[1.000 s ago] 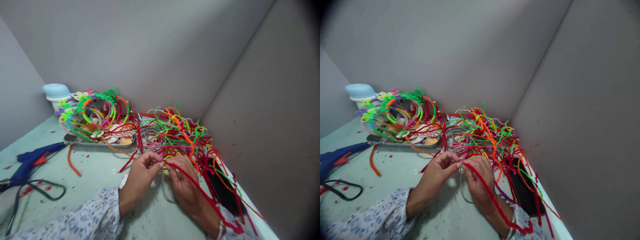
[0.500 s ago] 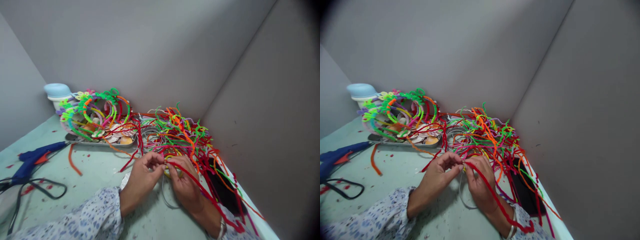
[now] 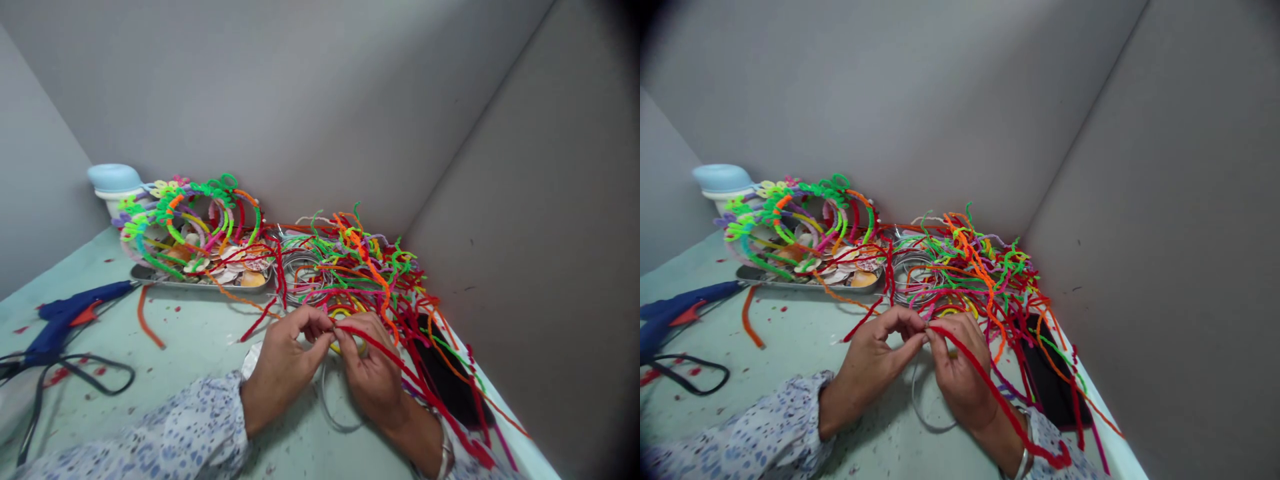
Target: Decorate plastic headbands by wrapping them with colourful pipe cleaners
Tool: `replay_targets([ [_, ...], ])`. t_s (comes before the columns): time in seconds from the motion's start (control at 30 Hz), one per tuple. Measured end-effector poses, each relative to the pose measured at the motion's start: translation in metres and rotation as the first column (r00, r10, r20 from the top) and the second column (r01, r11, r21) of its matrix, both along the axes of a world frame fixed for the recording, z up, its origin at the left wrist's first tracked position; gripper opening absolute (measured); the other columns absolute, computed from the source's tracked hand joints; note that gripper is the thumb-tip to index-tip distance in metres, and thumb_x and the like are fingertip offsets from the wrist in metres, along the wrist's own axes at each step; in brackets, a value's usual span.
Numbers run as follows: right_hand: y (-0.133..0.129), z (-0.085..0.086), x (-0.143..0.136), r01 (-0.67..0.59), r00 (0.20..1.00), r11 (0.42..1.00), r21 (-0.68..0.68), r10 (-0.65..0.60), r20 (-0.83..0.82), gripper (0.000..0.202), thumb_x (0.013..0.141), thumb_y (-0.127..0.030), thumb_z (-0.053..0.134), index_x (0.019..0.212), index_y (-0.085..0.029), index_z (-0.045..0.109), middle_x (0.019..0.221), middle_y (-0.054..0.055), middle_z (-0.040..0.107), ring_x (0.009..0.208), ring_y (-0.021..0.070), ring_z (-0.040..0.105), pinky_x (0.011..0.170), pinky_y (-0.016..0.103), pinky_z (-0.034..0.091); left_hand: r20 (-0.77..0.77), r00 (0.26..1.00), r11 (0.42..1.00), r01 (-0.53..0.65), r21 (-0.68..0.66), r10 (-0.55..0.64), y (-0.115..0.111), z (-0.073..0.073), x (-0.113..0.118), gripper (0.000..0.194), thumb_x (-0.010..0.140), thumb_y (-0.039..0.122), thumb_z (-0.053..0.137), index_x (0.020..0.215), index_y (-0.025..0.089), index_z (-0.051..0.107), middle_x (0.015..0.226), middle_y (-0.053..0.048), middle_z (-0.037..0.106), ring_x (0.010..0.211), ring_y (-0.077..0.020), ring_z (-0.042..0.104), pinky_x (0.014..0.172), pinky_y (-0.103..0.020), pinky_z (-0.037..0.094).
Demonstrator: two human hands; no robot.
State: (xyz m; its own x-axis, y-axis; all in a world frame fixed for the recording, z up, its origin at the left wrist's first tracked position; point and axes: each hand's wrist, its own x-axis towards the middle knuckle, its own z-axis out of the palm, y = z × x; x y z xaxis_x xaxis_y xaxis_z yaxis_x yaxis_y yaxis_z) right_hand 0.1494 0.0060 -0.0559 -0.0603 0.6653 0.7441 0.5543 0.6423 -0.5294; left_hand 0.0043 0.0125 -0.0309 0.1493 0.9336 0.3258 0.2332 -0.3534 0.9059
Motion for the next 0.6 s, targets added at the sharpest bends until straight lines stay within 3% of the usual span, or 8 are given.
replay_targets([
  [0.2, -0.0017, -0.0005, 0.0007, -0.009, 1.000, 1.000, -0.018, 0.009, 0.004, 0.016, 0.084, -0.009, 0.055, 0.094, -0.021, 0.059, 0.084, 0.003, 0.062, 0.082, 0.0175, 0.057, 0.075, 0.033, 0.046, -0.058, 0.998, 0.998, -0.011, 0.064, 0.015, -0.0008, 0.0016, -0.0008, 0.008, 0.076, 0.012, 0.058, 0.079, 0.018, 0.062, 0.070, 0.001, 0.062, 0.065, -0.0114, 0.057, 0.063, -0.021, 0.045],
  [0.6, 0.0005, -0.0077, 0.0020, -0.032, 0.998, 0.989, -0.141, 0.024, -0.057, 0.010, 0.088, -0.016, 0.052, 0.088, -0.022, 0.060, 0.082, 0.003, 0.062, 0.080, 0.0180, 0.058, 0.076, 0.034, 0.047, -0.073, 0.994, 0.990, 0.087, 0.111, -0.079, -0.0001, 0.0004, -0.0037, 0.015, 0.077, 0.008, 0.058, 0.085, 0.019, 0.063, 0.078, 0.000, 0.065, 0.069, -0.0113, 0.058, 0.065, -0.020, 0.046],
])
